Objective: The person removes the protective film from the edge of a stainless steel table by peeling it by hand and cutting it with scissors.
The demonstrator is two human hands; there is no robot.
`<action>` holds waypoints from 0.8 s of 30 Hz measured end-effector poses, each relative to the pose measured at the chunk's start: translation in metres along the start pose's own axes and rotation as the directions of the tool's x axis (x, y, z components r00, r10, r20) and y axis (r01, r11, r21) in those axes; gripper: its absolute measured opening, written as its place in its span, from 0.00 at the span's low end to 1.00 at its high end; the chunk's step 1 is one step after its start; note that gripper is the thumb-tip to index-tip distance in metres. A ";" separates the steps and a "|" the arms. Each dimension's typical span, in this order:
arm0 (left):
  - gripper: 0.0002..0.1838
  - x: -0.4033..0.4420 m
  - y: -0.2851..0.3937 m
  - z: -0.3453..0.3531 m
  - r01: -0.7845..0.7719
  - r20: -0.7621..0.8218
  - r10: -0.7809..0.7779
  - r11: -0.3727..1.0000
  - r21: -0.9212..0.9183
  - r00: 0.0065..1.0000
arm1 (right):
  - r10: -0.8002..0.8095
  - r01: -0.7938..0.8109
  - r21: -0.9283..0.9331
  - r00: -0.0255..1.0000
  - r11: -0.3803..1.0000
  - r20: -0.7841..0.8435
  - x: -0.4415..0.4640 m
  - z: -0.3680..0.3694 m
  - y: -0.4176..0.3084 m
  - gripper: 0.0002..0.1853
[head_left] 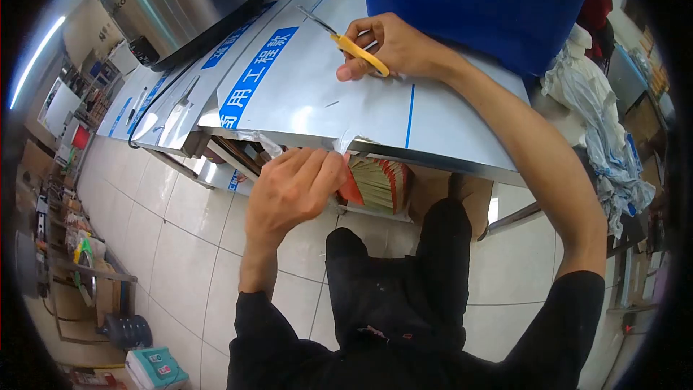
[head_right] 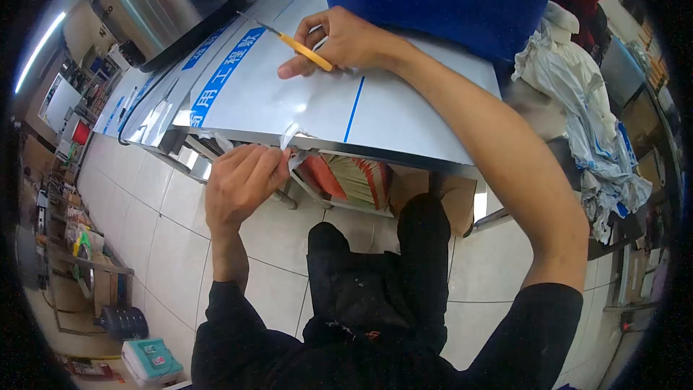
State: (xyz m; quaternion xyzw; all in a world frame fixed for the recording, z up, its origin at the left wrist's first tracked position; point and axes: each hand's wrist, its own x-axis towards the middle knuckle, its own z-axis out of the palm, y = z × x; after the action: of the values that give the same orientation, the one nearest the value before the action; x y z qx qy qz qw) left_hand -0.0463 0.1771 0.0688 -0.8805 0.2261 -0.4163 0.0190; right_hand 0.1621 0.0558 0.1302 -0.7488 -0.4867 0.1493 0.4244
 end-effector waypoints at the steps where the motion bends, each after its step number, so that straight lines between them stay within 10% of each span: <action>1: 0.09 -0.001 0.000 0.001 0.002 0.010 -0.002 1.000 -0.004 1.000 | -0.146 0.147 0.025 0.989 0.989 -0.039 0.006 0.004 0.011 0.27; 10: 0.17 -0.009 0.009 0.021 0.398 -0.186 -0.458 0.871 -0.287 0.869 | -0.174 0.174 0.004 0.981 0.985 -0.084 0.007 0.010 0.010 0.28; 24: 0.15 -0.009 -0.016 0.021 -0.005 -0.111 0.001 0.999 -0.034 0.994 | -0.145 0.146 0.016 0.988 0.989 -0.063 0.002 -0.007 0.018 0.34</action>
State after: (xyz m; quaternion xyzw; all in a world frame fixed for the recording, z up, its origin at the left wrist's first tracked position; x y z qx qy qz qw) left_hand -0.0295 0.1923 0.0518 -0.8557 0.2355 -0.4607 -0.0082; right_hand 0.1785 0.0515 0.1205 -0.7112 -0.5251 0.0999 0.4566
